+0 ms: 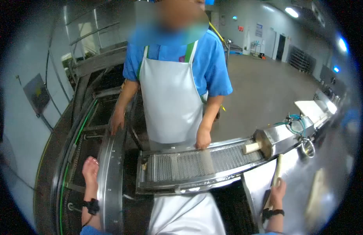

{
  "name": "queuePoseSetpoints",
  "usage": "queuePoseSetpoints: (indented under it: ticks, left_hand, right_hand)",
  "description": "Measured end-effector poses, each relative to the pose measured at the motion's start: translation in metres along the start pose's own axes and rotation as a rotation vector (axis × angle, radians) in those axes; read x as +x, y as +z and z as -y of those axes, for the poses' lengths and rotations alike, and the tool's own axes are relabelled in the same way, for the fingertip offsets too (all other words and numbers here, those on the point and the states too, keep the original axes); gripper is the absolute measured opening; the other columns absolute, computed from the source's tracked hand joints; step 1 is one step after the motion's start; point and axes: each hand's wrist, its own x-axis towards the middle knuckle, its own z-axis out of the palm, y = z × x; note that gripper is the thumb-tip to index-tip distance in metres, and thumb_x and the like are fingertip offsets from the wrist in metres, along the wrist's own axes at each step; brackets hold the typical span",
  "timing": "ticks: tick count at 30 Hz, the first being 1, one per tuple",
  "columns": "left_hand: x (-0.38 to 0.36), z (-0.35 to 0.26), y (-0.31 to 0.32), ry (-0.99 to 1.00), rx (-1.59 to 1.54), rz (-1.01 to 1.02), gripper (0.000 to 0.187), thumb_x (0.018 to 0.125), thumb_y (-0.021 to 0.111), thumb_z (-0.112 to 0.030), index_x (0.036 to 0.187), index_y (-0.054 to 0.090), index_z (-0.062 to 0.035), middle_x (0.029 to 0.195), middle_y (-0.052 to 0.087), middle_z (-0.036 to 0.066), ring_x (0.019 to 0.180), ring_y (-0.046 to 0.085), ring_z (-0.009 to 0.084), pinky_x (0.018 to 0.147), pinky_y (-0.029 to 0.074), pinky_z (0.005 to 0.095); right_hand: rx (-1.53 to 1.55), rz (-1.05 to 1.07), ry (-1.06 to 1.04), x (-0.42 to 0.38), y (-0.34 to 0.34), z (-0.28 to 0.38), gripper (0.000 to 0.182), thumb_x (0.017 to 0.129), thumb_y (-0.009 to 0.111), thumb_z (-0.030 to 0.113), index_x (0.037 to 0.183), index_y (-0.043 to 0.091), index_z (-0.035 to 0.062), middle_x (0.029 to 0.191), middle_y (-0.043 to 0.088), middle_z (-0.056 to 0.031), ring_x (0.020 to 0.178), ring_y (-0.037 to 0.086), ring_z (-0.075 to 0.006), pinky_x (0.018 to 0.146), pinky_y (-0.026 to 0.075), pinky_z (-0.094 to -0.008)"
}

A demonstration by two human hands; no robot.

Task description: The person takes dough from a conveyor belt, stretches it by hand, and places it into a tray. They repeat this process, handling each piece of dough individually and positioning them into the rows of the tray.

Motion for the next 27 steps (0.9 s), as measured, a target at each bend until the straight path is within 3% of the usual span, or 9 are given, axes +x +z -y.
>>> queuePoseSetpoints:
  ticks: [2,3,5,9,13,16,23,25,27]
  left_hand:
    - [0.005,0.034,-0.030,0.034,0.488,0.232,0.044,0.086,0.065,-0.007,0.128,0.055,0.0010,0.130,0.056,0.016,0.123,0.054,0.0271,0.104,0.042,0.0364]
    - [0.002,0.025,-0.027,0.035,0.490,0.240,0.044,0.086,0.065,-0.007,0.128,0.055,0.0010,0.130,0.056,0.016,0.123,0.054,0.0271,0.104,0.042,0.0364]
    - [-0.009,0.005,-0.025,0.384,1.313,0.455,0.044,0.082,0.067,-0.008,0.125,0.057,-0.0013,0.136,0.051,0.021,0.128,0.048,0.0349,0.107,0.039,0.0411]
    - [-0.006,0.010,-0.035,0.403,1.396,0.524,0.043,0.077,0.067,-0.007,0.120,0.061,-0.0027,0.141,0.045,0.022,0.132,0.041,0.0388,0.111,0.035,0.0441]
    - [0.000,0.007,-0.034,0.575,1.587,0.589,0.041,0.075,0.067,-0.007,0.115,0.065,-0.0029,0.143,0.044,0.023,0.133,0.040,0.0395,0.112,0.034,0.0452]
    - [0.010,0.012,-0.037,0.512,1.410,0.496,0.038,0.073,0.067,-0.007,0.111,0.066,-0.0024,0.143,0.044,0.023,0.135,0.038,0.0398,0.113,0.033,0.0452]
    - [0.012,0.012,-0.025,0.464,1.430,0.427,0.036,0.074,0.067,-0.009,0.109,0.067,-0.0028,0.142,0.045,0.023,0.134,0.040,0.0380,0.111,0.036,0.0443]
    - [0.014,0.013,-0.025,0.444,1.463,0.403,0.036,0.075,0.067,-0.010,0.110,0.067,-0.0032,0.141,0.046,0.021,0.133,0.041,0.0367,0.110,0.037,0.0438]
    - [0.020,0.021,-0.029,0.499,1.417,0.415,0.035,0.074,0.067,-0.011,0.109,0.068,-0.0042,0.140,0.047,0.020,0.133,0.042,0.0360,0.109,0.038,0.0438]
  right_hand:
    - [0.521,0.153,0.370,0.000,-0.005,-0.014,0.045,0.074,0.057,-0.003,0.118,0.058,0.0076,0.105,0.060,-0.0200,0.087,0.059,-0.0387,0.082,0.050,-0.0443]
    - [0.521,0.150,0.378,0.002,-0.007,-0.024,0.045,0.074,0.057,-0.003,0.118,0.058,0.0076,0.105,0.060,-0.0200,0.087,0.059,-0.0387,0.082,0.050,-0.0443]
    - [0.249,0.219,0.285,0.000,-0.008,-0.045,0.038,0.081,0.054,-0.002,0.118,0.057,0.0052,0.101,0.063,-0.0197,0.080,0.061,-0.0396,0.079,0.051,-0.0448]
    - [-0.475,0.086,0.097,-0.027,-0.033,0.033,0.037,0.083,0.052,-0.001,0.120,0.055,-0.0035,0.115,0.061,-0.0238,0.112,0.057,-0.0397,0.097,0.045,-0.0454]
    - [-0.644,0.046,-0.220,-0.061,-0.038,0.101,0.038,0.085,0.047,-0.002,0.122,0.054,-0.0064,0.127,0.055,-0.0278,0.127,0.046,-0.0413,0.109,0.035,-0.0471]
    - [-0.161,0.062,-0.154,-0.065,0.005,0.087,0.036,0.086,0.045,-0.001,0.121,0.052,-0.0081,0.134,0.048,-0.0294,0.128,0.043,-0.0452,0.112,0.029,-0.0519]
    - [0.096,0.240,-0.044,-0.013,0.016,0.205,0.049,0.082,0.054,0.001,0.130,0.046,-0.0006,0.136,0.044,-0.0297,0.125,0.044,-0.0457,0.106,0.037,-0.0517]
    - [0.200,-0.090,-0.329,-0.002,0.081,0.207,0.057,0.080,0.058,0.001,0.134,0.044,0.0023,0.139,0.042,-0.0266,0.128,0.042,-0.0443,0.106,0.036,-0.0529]
    - [0.211,-0.062,-0.402,0.014,0.098,0.248,0.061,0.078,0.061,0.000,0.136,0.044,0.0038,0.140,0.042,-0.0249,0.132,0.039,-0.0431,0.109,0.033,-0.0532]
